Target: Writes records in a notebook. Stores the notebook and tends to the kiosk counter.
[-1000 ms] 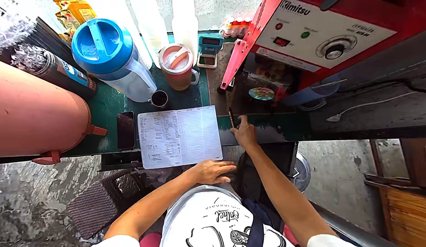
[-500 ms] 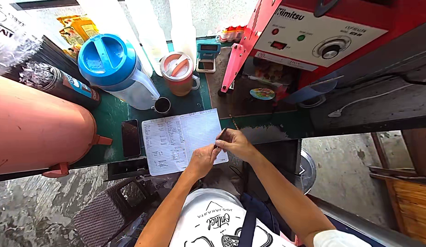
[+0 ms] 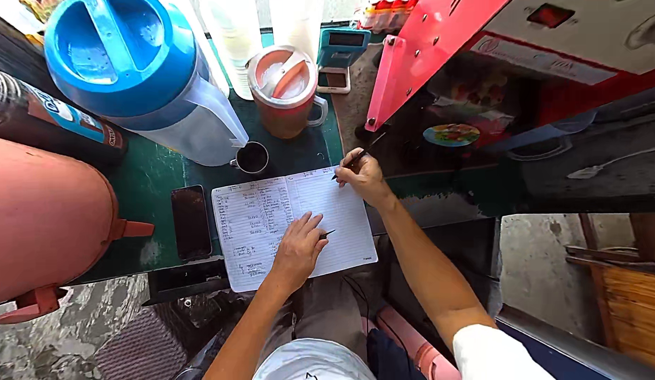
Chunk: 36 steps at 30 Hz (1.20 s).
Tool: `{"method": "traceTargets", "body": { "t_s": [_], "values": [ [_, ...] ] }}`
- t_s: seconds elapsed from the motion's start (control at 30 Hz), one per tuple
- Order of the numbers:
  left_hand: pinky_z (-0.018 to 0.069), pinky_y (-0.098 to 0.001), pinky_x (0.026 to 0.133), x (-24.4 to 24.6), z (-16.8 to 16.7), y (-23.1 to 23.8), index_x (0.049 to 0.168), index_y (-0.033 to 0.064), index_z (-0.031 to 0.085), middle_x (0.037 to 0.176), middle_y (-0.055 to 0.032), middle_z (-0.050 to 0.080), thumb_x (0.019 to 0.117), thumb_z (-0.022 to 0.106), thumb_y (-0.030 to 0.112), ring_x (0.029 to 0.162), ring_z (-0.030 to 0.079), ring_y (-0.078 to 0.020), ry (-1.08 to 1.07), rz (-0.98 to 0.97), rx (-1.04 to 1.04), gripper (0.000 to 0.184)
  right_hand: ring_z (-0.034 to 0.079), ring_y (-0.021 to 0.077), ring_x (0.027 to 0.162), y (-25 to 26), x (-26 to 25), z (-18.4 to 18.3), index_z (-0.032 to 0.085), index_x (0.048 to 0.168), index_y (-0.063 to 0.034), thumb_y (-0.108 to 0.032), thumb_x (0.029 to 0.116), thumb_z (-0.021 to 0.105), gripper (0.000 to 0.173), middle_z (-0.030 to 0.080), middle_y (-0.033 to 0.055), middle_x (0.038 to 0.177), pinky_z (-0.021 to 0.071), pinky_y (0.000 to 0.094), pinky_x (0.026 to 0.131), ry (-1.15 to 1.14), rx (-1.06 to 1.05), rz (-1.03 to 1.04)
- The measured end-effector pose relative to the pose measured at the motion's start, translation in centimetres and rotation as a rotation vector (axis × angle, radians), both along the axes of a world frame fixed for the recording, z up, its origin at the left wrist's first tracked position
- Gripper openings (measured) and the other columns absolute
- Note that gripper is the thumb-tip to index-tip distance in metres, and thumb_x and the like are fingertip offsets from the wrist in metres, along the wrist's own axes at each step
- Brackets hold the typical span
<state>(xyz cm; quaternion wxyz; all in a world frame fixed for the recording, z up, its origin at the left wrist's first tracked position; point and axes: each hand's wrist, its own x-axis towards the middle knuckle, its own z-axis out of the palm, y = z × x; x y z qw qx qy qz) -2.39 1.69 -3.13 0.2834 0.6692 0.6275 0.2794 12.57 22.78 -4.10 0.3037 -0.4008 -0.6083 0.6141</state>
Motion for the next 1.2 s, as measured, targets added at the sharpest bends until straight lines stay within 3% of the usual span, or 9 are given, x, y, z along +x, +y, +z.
{"method": "traceTargets", "body": {
  "t_s": [0.07,0.27,0.67,1.07,1.2],
  "values": [
    [0.0316,-0.0562,0.121,0.6,-1.6,0.3,0.111,0.0057,0.072,0.15,-0.0127,0.056,0.1105,0.042,0.033,0.146,0.044,-0.0356,0.005,-0.001,0.012,0.04,0.064,0.0127,0.06,0.5,-0.6,-1.8,0.056,0.098,-0.0056,-0.011,0.0845,0.081,0.029,0.065,0.0032,0.076,0.0581,0.0295,0.057,-0.042,0.092,-0.056],
    [0.025,-0.0523,0.125,0.8,-4.1,-0.3,0.109,0.0087,0.072,0.152,-0.0079,0.055,0.1116,0.038,0.034,0.15,0.04,-0.0288,-0.04,0.016,0.055,0.042,0.068,0.0129,0.06,0.1,-0.3,-3.2,0.06,0.094,-0.0053,-0.008,0.0877,0.079,0.02,0.069,0.0033,0.075,0.0609,0.0293,0.057,-0.037,0.176,-0.152],
    [0.0238,-0.0508,0.125,0.6,-4.3,-0.4,0.11,0.009,0.072,0.152,-0.0071,0.055,0.1121,0.036,0.034,0.15,0.038,-0.0272,-0.061,0.015,0.051,0.044,0.067,0.0116,0.06,0.0,-0.4,-3.6,0.063,0.091,-0.0056,-0.013,0.0876,0.08,0.02,0.068,0.0031,0.074,0.0598,0.0295,0.056,-0.127,0.281,-0.158],
    [0.0224,-0.051,0.126,0.6,-4.2,-0.2,0.11,0.0083,0.072,0.152,-0.007,0.055,0.1123,0.035,0.034,0.151,0.038,-0.0279,-0.051,0.012,0.053,0.045,0.069,0.0134,0.059,0.0,-0.2,-3.6,0.063,0.09,-0.0043,-0.009,0.0853,0.082,0.02,0.071,0.0046,0.074,0.062,0.03,0.057,-0.037,0.186,-0.184],
    [0.0223,-0.051,0.126,0.6,-4.1,-0.2,0.109,0.0083,0.072,0.153,-0.0072,0.054,0.1122,0.035,0.034,0.151,0.038,-0.0279,-0.047,0.014,0.053,0.045,0.067,0.0112,0.059,-0.2,-0.2,-3.7,0.063,0.089,-0.0061,-0.013,0.0865,0.081,0.02,0.069,0.0027,0.073,0.0595,0.0285,0.056,-0.104,0.258,-0.195]
  ]
}}
